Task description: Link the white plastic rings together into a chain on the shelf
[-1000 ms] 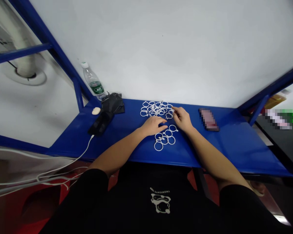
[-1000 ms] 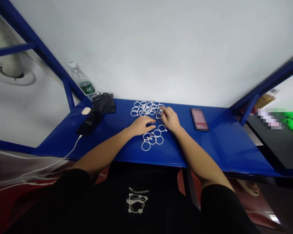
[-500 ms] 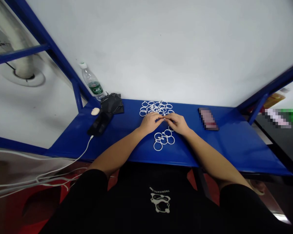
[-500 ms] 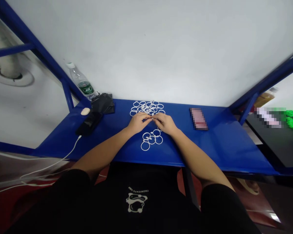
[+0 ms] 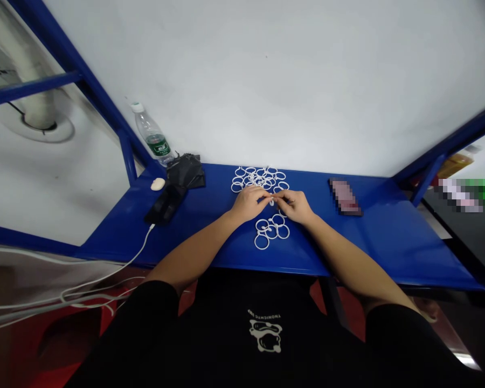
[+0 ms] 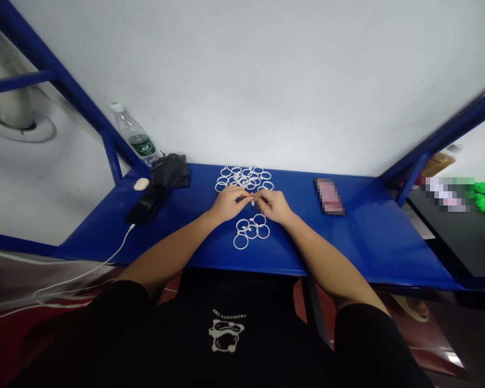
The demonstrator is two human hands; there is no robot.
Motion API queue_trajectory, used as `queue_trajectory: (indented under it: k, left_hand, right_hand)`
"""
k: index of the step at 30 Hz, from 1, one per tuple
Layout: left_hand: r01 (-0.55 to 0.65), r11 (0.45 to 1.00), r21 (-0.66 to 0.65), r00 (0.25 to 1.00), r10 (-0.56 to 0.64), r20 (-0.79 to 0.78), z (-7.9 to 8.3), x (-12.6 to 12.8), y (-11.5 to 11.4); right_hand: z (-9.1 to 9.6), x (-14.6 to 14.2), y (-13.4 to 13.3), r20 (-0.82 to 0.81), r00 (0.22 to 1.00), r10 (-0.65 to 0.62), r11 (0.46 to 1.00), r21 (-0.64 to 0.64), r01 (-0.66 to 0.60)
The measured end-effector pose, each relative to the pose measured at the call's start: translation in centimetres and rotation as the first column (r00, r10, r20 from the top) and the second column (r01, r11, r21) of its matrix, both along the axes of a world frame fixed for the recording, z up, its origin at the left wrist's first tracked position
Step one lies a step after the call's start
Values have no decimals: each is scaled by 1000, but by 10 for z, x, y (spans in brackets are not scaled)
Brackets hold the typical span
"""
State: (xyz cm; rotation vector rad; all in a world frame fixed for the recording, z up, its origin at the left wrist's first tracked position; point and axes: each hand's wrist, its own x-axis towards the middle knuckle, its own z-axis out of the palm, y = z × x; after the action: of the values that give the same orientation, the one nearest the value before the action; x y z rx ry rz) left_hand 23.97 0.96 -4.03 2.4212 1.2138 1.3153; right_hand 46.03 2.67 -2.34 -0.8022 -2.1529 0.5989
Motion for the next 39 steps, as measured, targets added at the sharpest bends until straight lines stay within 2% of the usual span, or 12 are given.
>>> queue_trajectory:
  k: [8,12,14,17,20,22,26,29,35,39]
  left_hand:
    - [61,997,42,998,-62,13,5,-2,-3]
    - [84,996,1,996,-84,35,7,-4,-3]
    - [109,992,-68,994,-110,-19,3,-4,-1]
    - [184,967,-178,968,-210,-137,-5,-1,1]
    - [254,939,-230,928,-303,-215,-8,1,0]
    - [264,932,-250,915,-323,-241,-6,1,-2]
    - [207,938,-278,927,-279,-252,-1,3,-6]
    - [139,951,-275,957,-200,-210,0,3,-5]
    - [-26,955,-294,994,-6,-108,-2,0,0]
    - [-20,978,-207,985,-17,-172,-3,-1,1]
  right_hand:
    - [2,4,1,-48,998,51,997,-54,-54]
    - [-5,11,14,-84,987,-140,990,-9,140]
    - [-11,17,25,-27,977,-212,977,15,213]
    - [-18,25,41,77,959,-272,962,60,267]
    - [-23,26,48,187,948,-256,965,110,239]
    - [-24,23,47,258,942,-215,974,132,186]
    - [-25,15,42,397,905,-152,983,158,96]
    - [-24,14,41,421,899,-119,987,150,60]
    - [-16,11,32,165,985,-55,988,153,29]
    - [-9,4,19,74,996,52,983,173,-64]
